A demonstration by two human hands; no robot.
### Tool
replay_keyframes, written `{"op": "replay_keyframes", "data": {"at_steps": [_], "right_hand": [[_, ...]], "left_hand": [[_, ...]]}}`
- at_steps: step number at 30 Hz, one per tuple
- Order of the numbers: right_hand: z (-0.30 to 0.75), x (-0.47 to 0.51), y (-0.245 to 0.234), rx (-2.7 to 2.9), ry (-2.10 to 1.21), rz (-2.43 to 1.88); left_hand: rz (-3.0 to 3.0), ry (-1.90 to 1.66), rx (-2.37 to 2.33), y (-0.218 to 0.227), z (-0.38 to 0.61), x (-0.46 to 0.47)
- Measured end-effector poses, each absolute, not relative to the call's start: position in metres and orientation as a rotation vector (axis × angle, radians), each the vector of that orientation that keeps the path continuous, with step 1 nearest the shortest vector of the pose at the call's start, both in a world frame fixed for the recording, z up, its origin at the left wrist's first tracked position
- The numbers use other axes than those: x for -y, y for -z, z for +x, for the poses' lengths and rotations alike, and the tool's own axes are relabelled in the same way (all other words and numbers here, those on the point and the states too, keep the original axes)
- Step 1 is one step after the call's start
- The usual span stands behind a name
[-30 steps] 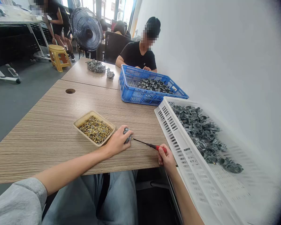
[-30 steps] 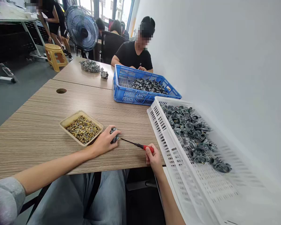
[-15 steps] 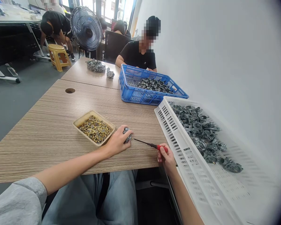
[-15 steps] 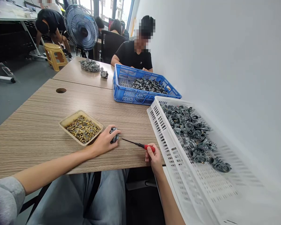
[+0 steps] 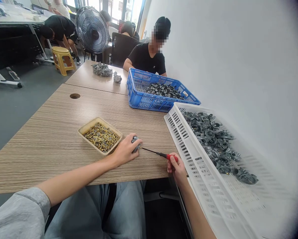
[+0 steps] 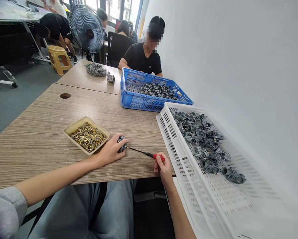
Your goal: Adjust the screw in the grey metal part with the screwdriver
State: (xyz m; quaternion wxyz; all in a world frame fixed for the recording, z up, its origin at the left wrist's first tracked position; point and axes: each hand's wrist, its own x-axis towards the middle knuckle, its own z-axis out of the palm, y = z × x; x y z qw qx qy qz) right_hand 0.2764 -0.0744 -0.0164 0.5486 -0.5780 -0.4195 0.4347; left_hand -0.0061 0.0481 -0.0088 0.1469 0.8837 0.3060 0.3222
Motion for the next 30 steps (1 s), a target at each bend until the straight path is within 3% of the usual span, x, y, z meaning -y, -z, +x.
{"op": "replay_keyframes", "data": {"at_steps": [30], "right_hand": [[0.2789,0.0741,0.0235,1.056,-1.022,-1.395]], "left_hand": [[2.585,-0.927,-0.87,0.0116,-0.0061,-0.0484]]}}
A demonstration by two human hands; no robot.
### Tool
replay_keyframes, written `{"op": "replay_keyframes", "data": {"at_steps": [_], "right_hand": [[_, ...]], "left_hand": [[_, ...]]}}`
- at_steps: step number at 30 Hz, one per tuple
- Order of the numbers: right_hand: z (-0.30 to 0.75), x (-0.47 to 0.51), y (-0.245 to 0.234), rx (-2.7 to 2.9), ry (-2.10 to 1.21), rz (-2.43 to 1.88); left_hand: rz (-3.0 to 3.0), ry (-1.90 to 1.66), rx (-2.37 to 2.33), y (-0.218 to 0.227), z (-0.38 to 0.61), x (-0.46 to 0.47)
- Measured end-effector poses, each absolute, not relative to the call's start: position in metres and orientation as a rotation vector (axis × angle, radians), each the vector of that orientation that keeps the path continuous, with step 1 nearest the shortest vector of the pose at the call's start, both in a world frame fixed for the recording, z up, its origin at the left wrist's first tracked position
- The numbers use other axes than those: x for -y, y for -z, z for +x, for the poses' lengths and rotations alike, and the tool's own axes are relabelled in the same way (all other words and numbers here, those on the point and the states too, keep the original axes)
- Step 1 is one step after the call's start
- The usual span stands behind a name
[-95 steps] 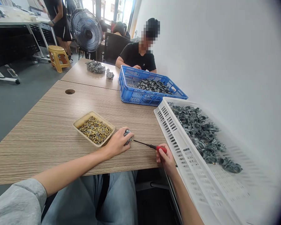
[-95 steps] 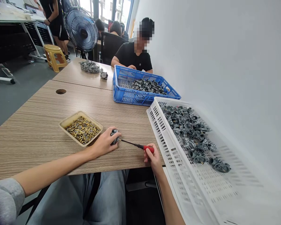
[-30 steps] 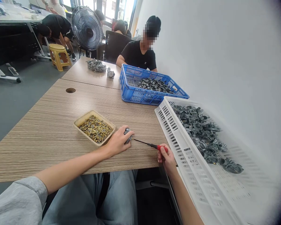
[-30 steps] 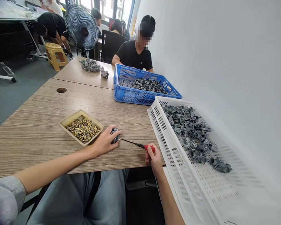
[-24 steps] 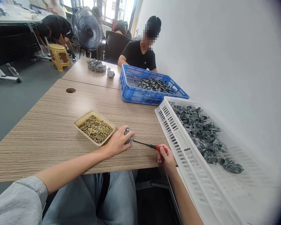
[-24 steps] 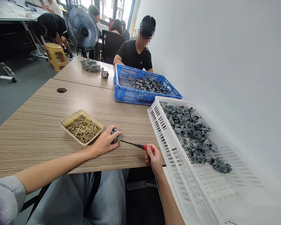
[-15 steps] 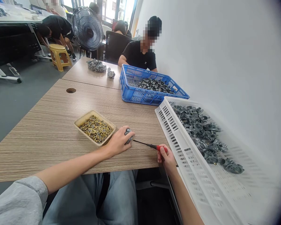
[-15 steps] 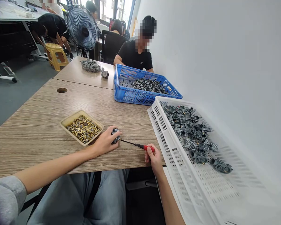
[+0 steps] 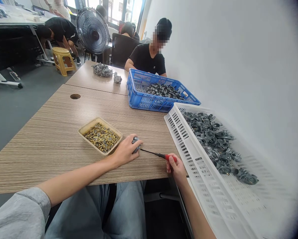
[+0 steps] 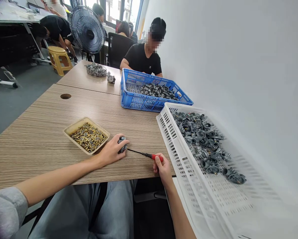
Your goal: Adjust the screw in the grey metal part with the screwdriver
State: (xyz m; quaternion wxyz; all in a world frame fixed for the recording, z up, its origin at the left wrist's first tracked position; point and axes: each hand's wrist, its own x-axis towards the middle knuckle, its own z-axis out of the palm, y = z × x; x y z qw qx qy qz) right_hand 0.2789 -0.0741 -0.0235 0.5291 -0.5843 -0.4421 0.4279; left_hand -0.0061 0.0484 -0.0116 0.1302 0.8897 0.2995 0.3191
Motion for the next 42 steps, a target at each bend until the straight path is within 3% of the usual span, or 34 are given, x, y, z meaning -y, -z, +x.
{"op": "replay_keyframes", "data": {"at_steps": [42], "right_hand": [[0.2773,0.0763,0.0171,1.077,-1.013,-1.423]], "left_hand": [[2.532,-0.928,-0.886,0.0081,-0.0067,-0.0472]]}}
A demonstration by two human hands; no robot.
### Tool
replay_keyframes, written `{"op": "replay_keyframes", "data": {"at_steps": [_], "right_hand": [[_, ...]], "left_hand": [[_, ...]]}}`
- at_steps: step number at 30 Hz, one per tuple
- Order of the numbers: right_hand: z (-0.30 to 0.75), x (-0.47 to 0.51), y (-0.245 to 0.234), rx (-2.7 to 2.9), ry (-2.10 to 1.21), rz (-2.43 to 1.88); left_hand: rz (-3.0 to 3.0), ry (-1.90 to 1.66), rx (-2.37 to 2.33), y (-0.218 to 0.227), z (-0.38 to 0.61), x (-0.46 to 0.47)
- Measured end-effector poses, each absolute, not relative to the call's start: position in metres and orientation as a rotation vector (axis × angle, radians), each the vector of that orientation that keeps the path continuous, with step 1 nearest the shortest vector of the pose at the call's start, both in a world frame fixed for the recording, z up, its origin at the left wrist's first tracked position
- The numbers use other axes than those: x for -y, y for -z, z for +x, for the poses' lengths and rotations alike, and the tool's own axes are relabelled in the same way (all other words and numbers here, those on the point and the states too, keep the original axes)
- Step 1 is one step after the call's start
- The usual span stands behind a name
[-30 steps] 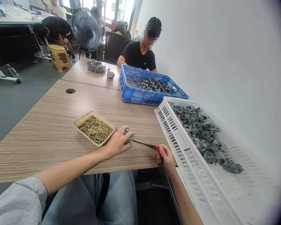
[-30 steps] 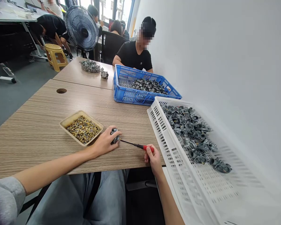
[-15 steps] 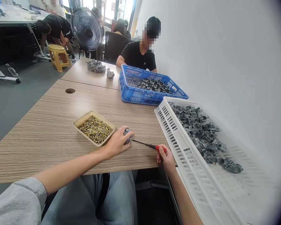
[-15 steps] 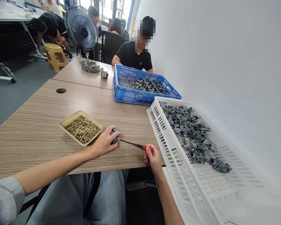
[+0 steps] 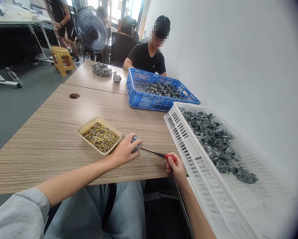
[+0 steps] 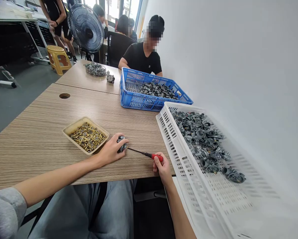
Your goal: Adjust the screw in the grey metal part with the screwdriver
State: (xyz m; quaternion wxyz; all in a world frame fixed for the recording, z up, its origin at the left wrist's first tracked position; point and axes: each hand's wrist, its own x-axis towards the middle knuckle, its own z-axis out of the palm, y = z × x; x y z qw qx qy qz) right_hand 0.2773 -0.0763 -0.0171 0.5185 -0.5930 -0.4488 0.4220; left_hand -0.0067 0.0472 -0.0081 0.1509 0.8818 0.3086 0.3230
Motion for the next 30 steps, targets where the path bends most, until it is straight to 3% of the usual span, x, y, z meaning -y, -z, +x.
{"op": "replay_keyframes", "data": {"at_steps": [30], "right_hand": [[0.2813,0.0761,0.0214,1.046,-1.029,-1.395]], "left_hand": [[2.648,-0.901,-0.842,0.013,-0.0068,-0.0484]]}}
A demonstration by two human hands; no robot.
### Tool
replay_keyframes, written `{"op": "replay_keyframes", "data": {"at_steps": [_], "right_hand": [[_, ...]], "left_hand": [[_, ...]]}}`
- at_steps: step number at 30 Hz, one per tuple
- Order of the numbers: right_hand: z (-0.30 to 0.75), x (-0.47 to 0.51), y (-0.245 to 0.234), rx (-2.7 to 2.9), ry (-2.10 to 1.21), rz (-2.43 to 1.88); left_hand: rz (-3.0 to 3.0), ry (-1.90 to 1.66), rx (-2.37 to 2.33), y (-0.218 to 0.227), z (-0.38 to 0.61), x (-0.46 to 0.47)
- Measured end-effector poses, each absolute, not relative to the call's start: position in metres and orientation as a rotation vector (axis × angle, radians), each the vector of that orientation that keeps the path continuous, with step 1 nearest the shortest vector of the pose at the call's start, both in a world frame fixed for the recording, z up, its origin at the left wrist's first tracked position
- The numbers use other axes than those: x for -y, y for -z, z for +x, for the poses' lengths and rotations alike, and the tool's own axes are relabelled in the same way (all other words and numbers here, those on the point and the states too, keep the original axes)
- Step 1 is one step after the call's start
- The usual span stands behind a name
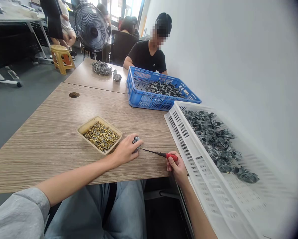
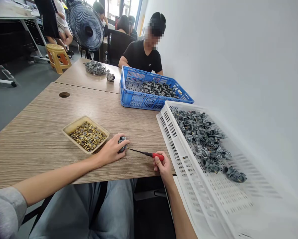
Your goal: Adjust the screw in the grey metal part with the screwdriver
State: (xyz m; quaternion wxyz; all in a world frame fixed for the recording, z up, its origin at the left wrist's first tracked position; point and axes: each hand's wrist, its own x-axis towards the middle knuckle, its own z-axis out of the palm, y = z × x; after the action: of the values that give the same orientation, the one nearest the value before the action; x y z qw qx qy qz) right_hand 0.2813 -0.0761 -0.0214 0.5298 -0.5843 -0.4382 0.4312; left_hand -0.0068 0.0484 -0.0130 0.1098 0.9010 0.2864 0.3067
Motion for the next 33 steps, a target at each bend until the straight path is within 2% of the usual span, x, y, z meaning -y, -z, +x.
{"op": "replay_keyframes", "data": {"at_steps": [33], "right_hand": [[0.2761,0.0768,0.017,1.099,-0.993,-1.42]], "left_hand": [[2.691,-0.892,-0.828,0.014,-0.0073,-0.0478]]}}
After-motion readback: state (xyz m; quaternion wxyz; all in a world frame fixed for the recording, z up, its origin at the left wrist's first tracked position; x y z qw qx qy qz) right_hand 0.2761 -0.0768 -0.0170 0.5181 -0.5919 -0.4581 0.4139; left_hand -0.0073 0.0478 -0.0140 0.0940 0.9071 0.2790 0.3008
